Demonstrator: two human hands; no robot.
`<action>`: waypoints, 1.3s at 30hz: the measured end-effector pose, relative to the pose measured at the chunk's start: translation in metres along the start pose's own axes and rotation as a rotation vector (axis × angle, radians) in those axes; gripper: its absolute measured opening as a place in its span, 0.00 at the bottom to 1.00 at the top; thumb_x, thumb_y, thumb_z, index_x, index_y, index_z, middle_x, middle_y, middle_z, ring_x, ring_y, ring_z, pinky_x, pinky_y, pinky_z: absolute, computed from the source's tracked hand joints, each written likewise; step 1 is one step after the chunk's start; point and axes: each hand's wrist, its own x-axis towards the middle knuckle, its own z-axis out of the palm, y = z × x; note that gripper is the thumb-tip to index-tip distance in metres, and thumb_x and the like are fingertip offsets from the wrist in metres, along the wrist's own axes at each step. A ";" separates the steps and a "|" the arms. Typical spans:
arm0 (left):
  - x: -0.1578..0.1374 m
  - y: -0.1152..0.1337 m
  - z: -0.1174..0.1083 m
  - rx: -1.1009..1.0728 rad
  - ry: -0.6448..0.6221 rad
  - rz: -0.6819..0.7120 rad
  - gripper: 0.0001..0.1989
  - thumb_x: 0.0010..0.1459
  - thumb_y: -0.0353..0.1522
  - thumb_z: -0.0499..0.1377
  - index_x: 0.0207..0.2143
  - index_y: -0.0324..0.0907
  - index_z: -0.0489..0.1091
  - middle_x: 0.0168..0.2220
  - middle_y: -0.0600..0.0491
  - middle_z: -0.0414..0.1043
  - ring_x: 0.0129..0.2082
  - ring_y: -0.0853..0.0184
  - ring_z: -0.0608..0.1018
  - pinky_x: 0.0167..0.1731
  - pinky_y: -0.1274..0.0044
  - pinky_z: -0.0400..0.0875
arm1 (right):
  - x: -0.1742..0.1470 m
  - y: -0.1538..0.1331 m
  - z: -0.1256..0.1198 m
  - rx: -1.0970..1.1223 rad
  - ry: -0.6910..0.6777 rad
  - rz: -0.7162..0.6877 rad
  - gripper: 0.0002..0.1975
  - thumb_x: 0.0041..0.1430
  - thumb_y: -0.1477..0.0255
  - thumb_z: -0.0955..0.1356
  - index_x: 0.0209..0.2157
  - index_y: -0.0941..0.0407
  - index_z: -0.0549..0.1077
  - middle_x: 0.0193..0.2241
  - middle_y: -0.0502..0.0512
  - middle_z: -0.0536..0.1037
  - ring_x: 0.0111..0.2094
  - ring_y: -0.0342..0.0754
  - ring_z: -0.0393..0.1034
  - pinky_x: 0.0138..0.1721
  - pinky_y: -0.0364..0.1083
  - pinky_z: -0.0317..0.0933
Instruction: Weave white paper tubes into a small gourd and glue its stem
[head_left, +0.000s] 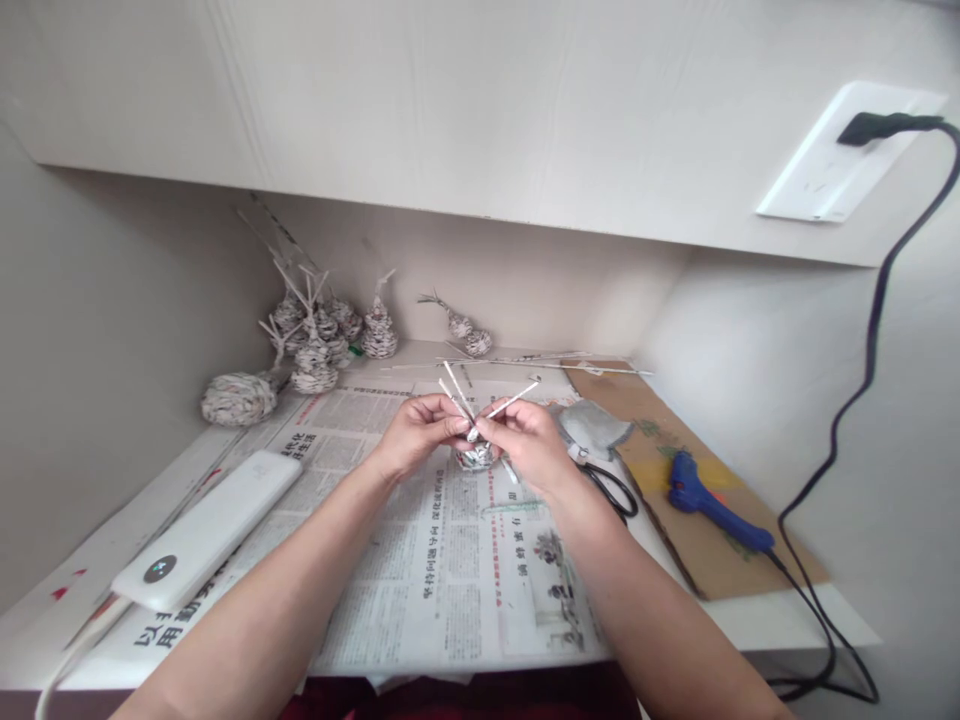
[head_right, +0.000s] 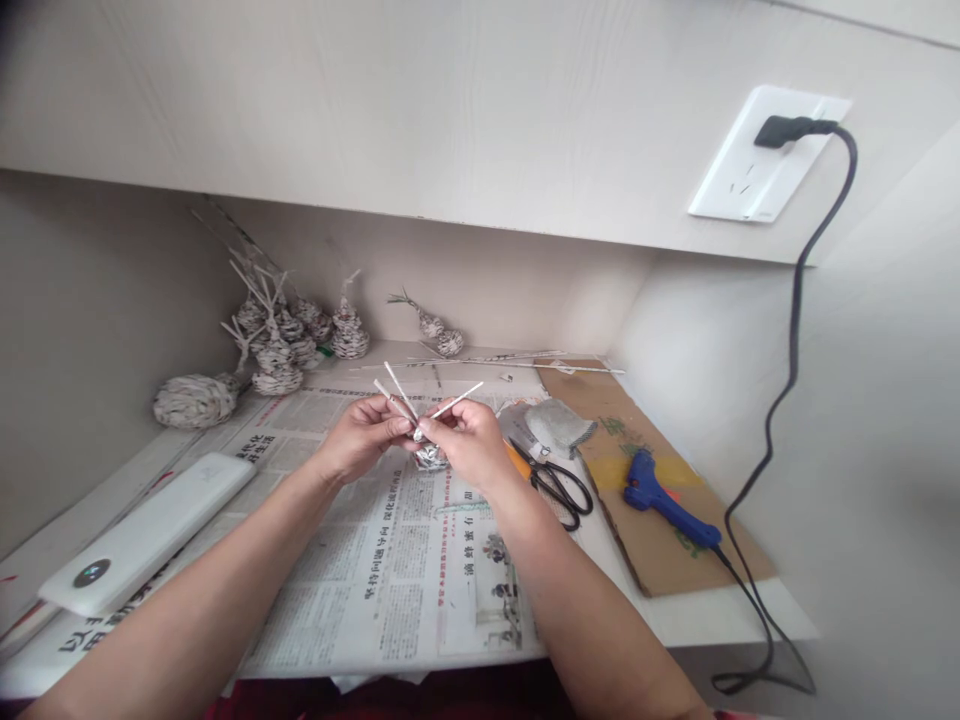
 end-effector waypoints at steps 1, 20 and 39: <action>0.000 0.000 0.000 -0.002 0.008 0.006 0.14 0.41 0.34 0.73 0.25 0.35 0.73 0.24 0.52 0.75 0.23 0.69 0.78 0.27 0.76 0.79 | 0.000 0.001 0.000 0.000 0.004 -0.010 0.16 0.42 0.63 0.76 0.27 0.58 0.73 0.21 0.48 0.74 0.20 0.39 0.64 0.21 0.40 0.58; 0.000 -0.005 0.003 -0.057 0.050 -0.047 0.14 0.38 0.32 0.74 0.27 0.35 0.74 0.22 0.53 0.75 0.20 0.71 0.77 0.24 0.79 0.75 | 0.000 0.003 0.003 0.043 0.018 0.003 0.13 0.42 0.66 0.76 0.27 0.57 0.73 0.20 0.48 0.75 0.20 0.40 0.66 0.20 0.40 0.60; -0.002 -0.007 0.014 0.014 0.093 0.090 0.15 0.47 0.37 0.70 0.28 0.37 0.70 0.23 0.55 0.73 0.23 0.71 0.75 0.25 0.79 0.73 | -0.003 -0.003 0.001 -0.029 -0.042 -0.055 0.11 0.48 0.65 0.74 0.29 0.57 0.75 0.27 0.51 0.77 0.28 0.44 0.73 0.32 0.45 0.71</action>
